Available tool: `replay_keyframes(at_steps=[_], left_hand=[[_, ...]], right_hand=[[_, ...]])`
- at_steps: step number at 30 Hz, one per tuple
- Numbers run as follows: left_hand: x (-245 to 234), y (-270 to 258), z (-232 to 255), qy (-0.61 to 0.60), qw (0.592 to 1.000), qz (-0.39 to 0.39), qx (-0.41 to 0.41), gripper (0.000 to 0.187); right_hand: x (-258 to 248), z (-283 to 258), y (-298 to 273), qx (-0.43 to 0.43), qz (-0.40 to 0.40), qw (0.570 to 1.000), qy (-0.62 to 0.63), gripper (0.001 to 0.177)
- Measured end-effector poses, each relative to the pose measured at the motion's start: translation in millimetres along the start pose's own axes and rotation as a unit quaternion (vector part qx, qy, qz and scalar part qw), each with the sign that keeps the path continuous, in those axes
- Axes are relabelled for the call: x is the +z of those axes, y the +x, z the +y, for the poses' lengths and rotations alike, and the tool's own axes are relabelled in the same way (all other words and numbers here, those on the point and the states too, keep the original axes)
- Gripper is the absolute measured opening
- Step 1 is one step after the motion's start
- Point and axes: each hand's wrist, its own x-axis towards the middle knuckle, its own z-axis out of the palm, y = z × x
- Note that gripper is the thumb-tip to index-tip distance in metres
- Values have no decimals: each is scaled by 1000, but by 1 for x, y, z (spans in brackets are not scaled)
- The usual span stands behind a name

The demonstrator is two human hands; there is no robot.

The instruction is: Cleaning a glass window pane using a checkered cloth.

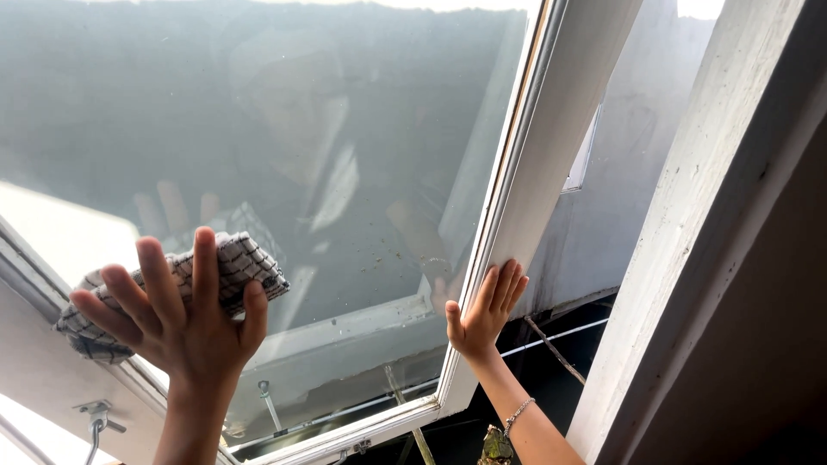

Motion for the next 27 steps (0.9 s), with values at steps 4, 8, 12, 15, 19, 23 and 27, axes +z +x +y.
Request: replay_keyframes(at_steps=[4, 8, 12, 15, 19, 23, 27], left_hand=[[-3, 27, 12, 3, 1000, -5, 16, 70], [6, 41, 29, 50, 997, -46, 24, 73], [14, 59, 63, 68, 994, -47, 73, 69], [17, 68, 92, 70, 991, -18, 115, 65], [18, 72, 127, 77, 988, 10, 136, 62], [27, 71, 159, 78, 986, 35, 143, 59], [44, 59, 188, 7, 985, 139, 105, 59]], right_hand=[[3, 1, 1, 1, 3, 1000, 0, 80], [1, 0, -1, 5, -1, 1000, 2, 79], [3, 1, 0, 5, 3, 1000, 1, 79], [3, 1, -1, 3, 6, 1000, 2, 78], [0, 0, -2, 2, 0, 1000, -2, 79], [6, 6, -3, 8, -4, 1000, 4, 79], [17, 24, -14, -49, 26, 998, -26, 88]])
